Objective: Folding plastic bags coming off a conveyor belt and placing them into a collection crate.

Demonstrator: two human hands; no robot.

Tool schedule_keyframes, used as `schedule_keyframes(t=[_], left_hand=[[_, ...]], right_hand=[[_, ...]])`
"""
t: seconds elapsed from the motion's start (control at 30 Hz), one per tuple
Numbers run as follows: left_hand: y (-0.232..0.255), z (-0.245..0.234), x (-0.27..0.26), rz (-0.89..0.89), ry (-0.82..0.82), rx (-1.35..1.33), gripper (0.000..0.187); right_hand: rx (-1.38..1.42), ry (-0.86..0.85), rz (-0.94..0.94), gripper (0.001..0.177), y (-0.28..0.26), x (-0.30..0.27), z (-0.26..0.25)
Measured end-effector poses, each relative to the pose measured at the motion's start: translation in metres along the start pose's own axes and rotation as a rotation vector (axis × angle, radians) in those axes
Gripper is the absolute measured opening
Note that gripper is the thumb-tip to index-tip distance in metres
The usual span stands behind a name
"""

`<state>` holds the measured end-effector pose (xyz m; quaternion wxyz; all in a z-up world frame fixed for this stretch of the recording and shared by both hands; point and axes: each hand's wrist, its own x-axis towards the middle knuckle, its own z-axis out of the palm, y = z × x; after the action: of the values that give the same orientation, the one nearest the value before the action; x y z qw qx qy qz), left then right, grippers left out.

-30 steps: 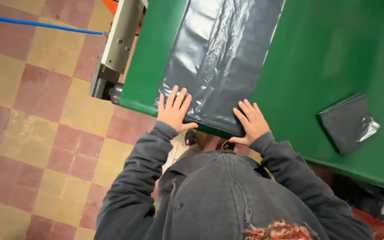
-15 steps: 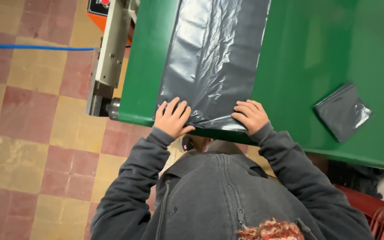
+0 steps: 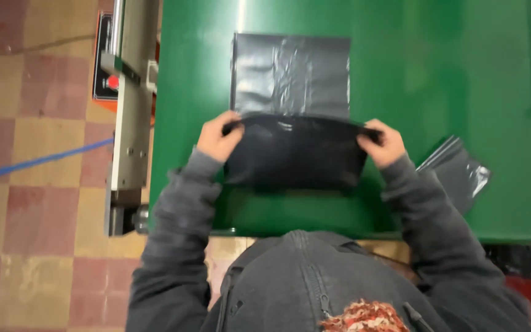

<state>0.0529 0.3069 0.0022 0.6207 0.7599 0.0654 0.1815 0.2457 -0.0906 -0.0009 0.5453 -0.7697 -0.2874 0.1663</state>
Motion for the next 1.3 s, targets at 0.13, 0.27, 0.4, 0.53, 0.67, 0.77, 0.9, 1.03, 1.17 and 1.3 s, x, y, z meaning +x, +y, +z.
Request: schedule_keyframes(t=[0.13, 0.27, 0.4, 0.53, 0.67, 0.77, 0.9, 1.03, 1.17, 1.3], left_hand=[[-0.076, 0.026, 0.133, -0.099, 0.103, 0.174, 0.016], [-0.162, 0.042, 0.204, 0.04, 0.237, 0.493, 0.017], [-0.154, 0.049, 0.207, -0.118, 0.207, 0.611, 0.018], [-0.082, 0.06, 0.186, -0.108, 0.284, 0.595, 0.025], [-0.055, 0.088, 0.155, 0.133, 0.235, 0.856, 0.048], [-0.092, 0.105, 0.135, -0.278, -0.063, 0.07, 0.057], [-0.072, 0.06, 0.116, -0.873, -0.059, -1.191, 0.107], [-0.149, 0.019, 0.068, -0.907, 0.085, -1.222, 0.113], [-0.154, 0.013, 0.039, -0.661, 0.099, -0.953, 0.091], [0.003, 0.028, 0.009, -0.13, 0.342, -0.083, 0.072]], right_hand=[[-0.021, 0.094, 0.029, 0.017, 0.051, 0.14, -0.009], [-0.346, 0.215, -0.071, 0.03, 0.081, 0.228, -0.004], [-0.826, 0.127, -0.181, 0.048, 0.045, 0.259, 0.01], [-0.905, -0.053, 0.038, 0.056, 0.044, 0.289, 0.016], [-1.016, -0.314, 0.402, 0.045, 0.018, 0.298, 0.025], [-1.009, -0.274, 0.234, 0.029, 0.004, 0.263, 0.033], [-0.67, 0.121, -0.415, 0.019, -0.076, 0.152, 0.046], [-0.727, 0.149, -0.5, 0.024, -0.039, 0.058, 0.063], [-0.838, 0.143, -0.468, 0.028, -0.027, 0.025, 0.065], [-0.87, 0.038, -0.399, 0.035, -0.034, 0.011, 0.06]])
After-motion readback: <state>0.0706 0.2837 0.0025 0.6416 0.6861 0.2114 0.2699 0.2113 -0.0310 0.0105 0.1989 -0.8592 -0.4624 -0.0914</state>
